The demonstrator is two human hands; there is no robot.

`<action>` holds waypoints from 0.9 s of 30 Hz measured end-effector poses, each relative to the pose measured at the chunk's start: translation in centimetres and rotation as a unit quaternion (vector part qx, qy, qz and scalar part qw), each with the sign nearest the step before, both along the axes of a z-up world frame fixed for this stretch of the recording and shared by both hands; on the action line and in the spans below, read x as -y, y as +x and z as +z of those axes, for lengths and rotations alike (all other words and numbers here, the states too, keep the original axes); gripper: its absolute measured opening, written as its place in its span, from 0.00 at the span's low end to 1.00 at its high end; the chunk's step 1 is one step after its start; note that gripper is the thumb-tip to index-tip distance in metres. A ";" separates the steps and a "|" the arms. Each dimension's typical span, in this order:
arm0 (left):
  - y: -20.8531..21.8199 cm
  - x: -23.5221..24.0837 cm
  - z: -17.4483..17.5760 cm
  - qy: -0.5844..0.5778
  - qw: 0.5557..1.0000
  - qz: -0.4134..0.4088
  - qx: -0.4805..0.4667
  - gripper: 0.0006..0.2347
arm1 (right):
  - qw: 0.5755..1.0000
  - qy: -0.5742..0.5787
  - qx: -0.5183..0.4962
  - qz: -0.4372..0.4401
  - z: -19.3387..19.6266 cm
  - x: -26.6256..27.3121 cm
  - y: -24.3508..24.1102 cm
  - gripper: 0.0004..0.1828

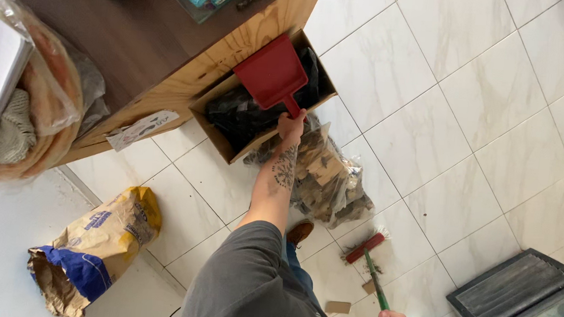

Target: The person sweeps debris from the tiled floor using a broom and then collects the debris into a red dustpan.

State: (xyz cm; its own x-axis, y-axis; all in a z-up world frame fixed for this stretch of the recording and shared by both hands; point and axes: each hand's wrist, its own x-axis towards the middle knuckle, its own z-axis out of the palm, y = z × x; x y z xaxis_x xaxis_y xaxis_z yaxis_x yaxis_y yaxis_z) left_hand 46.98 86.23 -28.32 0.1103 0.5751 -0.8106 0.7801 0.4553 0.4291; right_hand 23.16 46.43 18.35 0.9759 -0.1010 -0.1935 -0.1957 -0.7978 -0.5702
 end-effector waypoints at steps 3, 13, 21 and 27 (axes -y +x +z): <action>0.6 0.0 -1.4 0.018 1.000 0.018 0.004 0.21 | 0.999 0.027 0.039 0.006 -1.0 0.1 -0.2 0.18; -3.3 1.6 6.3 -0.087 0.963 0.113 0.228 0.16 | 0.997 0.038 0.074 -0.001 -2.5 0.1 -1.3 0.13; -11.2 6.5 18.5 -0.155 0.961 -0.051 0.224 0.23 | 0.995 0.079 0.067 0.003 -1.7 1.2 -2.5 0.17; -19.8 11.6 22.2 -0.210 0.910 -0.166 0.317 0.30 | 0.972 0.170 0.163 0.015 1.0 2.8 -3.5 0.29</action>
State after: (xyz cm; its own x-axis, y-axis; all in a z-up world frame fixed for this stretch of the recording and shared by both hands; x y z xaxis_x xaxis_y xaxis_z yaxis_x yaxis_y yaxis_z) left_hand 27.16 74.67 -6.12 0.7440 0.0790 -0.6635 0.5606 0.4667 0.6841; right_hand 19.63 43.66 19.30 0.9924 -0.0552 0.1104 0.0613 -0.5557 -0.8291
